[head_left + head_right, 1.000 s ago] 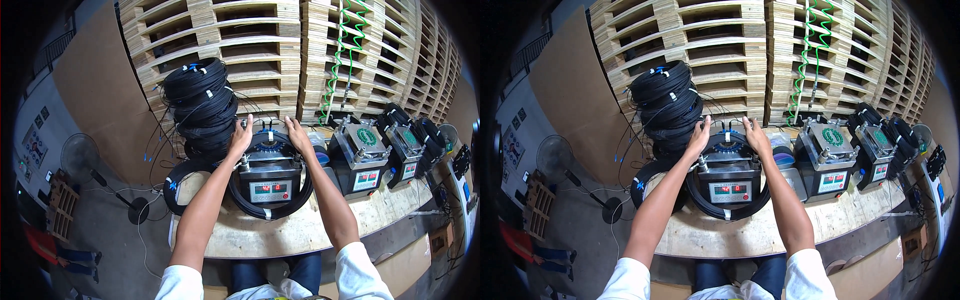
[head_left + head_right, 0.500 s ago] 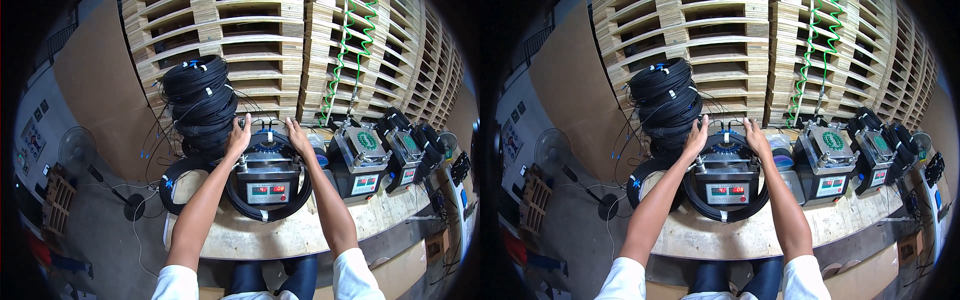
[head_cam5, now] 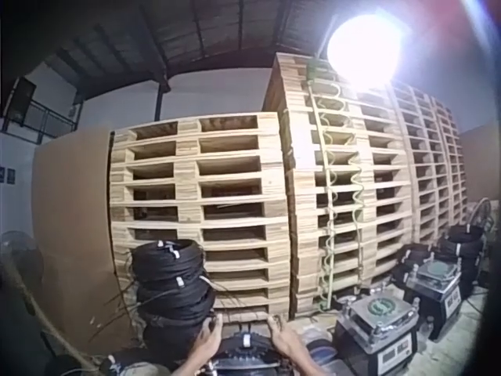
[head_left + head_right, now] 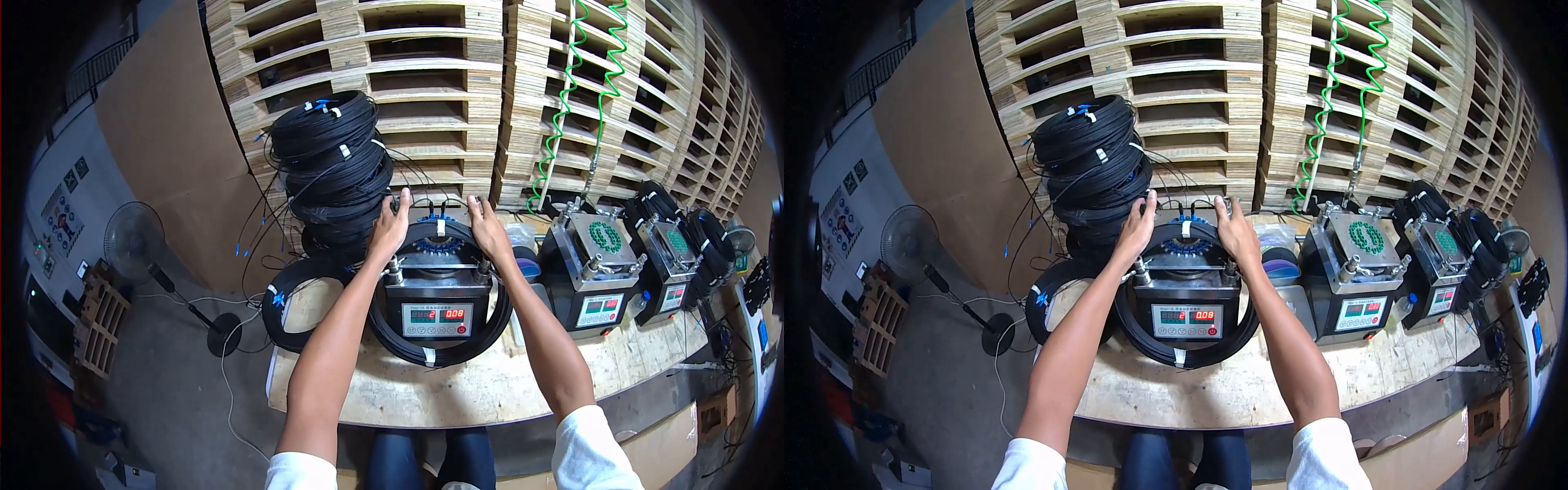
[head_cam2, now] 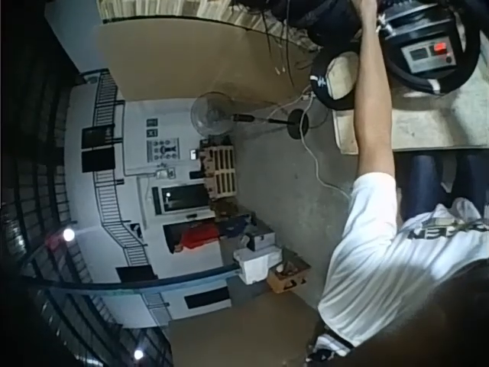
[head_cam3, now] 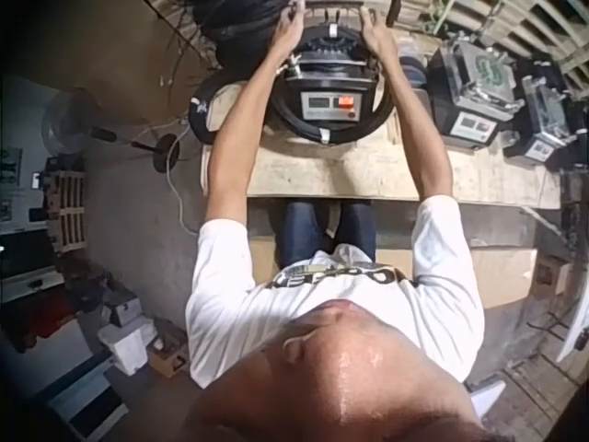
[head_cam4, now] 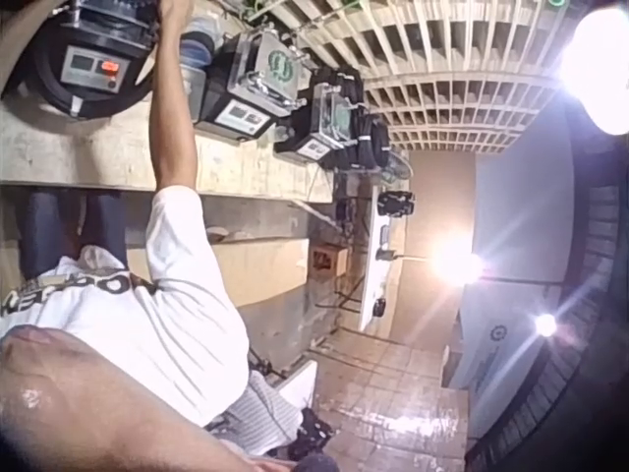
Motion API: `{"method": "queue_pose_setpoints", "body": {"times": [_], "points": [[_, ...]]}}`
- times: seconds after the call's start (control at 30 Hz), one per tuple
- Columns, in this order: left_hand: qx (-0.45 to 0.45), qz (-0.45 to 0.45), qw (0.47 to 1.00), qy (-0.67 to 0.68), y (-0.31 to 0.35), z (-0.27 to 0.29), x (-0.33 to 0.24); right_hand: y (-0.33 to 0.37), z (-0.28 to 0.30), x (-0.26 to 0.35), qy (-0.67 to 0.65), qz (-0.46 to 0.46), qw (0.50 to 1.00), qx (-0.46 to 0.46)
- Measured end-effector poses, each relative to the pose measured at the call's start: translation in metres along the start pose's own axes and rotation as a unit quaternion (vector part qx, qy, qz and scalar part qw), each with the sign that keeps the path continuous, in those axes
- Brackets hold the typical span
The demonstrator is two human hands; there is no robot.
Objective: Polishing fiber optic connectors using specialized machinery in an industrial setting.
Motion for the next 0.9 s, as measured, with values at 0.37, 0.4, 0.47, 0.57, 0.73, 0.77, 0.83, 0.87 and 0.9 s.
{"method": "queue_pose_setpoints", "body": {"times": [0.37,0.4,0.47,0.57,0.73,0.77,0.83,0.87,0.9], "points": [[-0.016,-0.039,0.999,-0.003,-0.005,0.0,-0.001,-0.005,0.0,0.001,-0.046,0.044,0.998,-0.008],[-0.017,-0.04,0.999,-0.003,-0.007,0.001,0.002,-0.003,-0.002,0.005,-0.053,0.048,0.997,0.001],[-0.014,-0.039,0.999,-0.01,-0.008,0.001,0.002,0.0,0.0,0.006,-0.043,0.04,0.998,-0.008],[-0.002,-0.015,1.0,-0.002,-0.005,-0.002,0.002,0.002,0.004,0.004,-0.028,0.027,0.999,-0.022],[-0.001,-0.003,1.0,-0.016,0.0,0.0,-0.003,-0.005,0.005,-0.004,-0.022,0.026,0.998,-0.044],[0.0,0.003,1.0,-0.023,0.002,0.0,-0.004,-0.007,0.003,-0.004,-0.032,0.033,0.998,-0.032],[-0.005,0.01,0.999,-0.032,0.005,0.001,-0.005,-0.007,0.002,-0.004,-0.043,0.04,0.998,-0.021],[-0.011,0.017,0.999,-0.04,0.005,0.003,-0.004,-0.007,0.002,-0.003,-0.039,0.032,0.998,-0.021],[-0.01,0.017,0.999,-0.04,0.006,0.003,-0.005,-0.006,0.002,-0.004,-0.035,0.024,0.999,-0.022]]}}
Point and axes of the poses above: each hand's wrist, its own y-axis away from the middle knuckle, its own z-axis out of the back of the hand, x = y × z, the point moved 8 cm from there along -y, towards the middle knuckle, and after that the axes turned 1 degree about y, right-handed, at the moved point
